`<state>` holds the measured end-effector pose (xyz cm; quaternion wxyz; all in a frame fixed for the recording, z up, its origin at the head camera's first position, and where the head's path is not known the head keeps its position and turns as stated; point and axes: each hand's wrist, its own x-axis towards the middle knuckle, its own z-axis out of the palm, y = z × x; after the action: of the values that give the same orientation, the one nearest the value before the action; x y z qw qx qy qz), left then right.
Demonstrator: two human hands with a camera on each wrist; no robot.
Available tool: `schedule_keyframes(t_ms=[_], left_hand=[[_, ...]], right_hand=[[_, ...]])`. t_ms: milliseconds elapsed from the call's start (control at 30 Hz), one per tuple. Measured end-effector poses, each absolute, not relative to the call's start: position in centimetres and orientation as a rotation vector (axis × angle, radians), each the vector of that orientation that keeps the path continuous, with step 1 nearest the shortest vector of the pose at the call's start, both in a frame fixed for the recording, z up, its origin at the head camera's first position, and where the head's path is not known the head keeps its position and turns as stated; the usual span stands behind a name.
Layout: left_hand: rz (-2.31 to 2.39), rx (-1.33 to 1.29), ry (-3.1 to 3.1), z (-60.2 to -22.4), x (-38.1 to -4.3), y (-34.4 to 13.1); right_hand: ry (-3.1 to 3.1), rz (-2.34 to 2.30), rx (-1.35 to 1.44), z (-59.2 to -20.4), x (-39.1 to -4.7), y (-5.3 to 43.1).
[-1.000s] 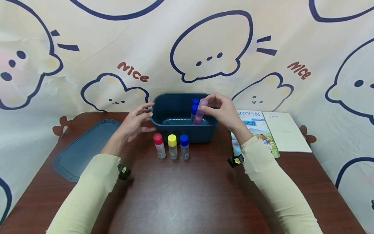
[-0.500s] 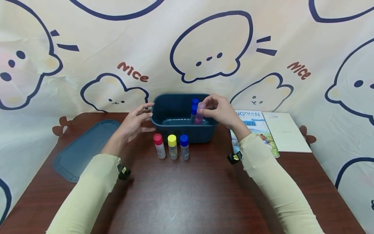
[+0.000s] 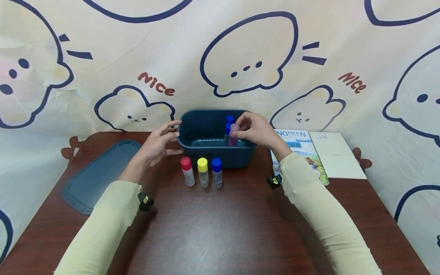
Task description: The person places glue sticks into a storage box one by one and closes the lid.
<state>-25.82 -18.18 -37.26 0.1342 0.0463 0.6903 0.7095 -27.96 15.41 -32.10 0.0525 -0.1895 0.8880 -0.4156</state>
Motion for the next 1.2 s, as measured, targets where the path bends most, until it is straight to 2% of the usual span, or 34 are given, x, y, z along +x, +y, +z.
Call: schedule_keyframes(t_ms=[500, 1200], left_hand=[[2.065, 0.128, 1.987, -37.2, -25.9, -18.1], [2.065, 0.130, 1.993, -37.3, -25.8, -18.2]], right_hand=[[2.711, -0.972, -0.608, -31.4, -28.2, 14.4], [2.723, -0.893, -0.546, -31.4, -28.1, 13.8]])
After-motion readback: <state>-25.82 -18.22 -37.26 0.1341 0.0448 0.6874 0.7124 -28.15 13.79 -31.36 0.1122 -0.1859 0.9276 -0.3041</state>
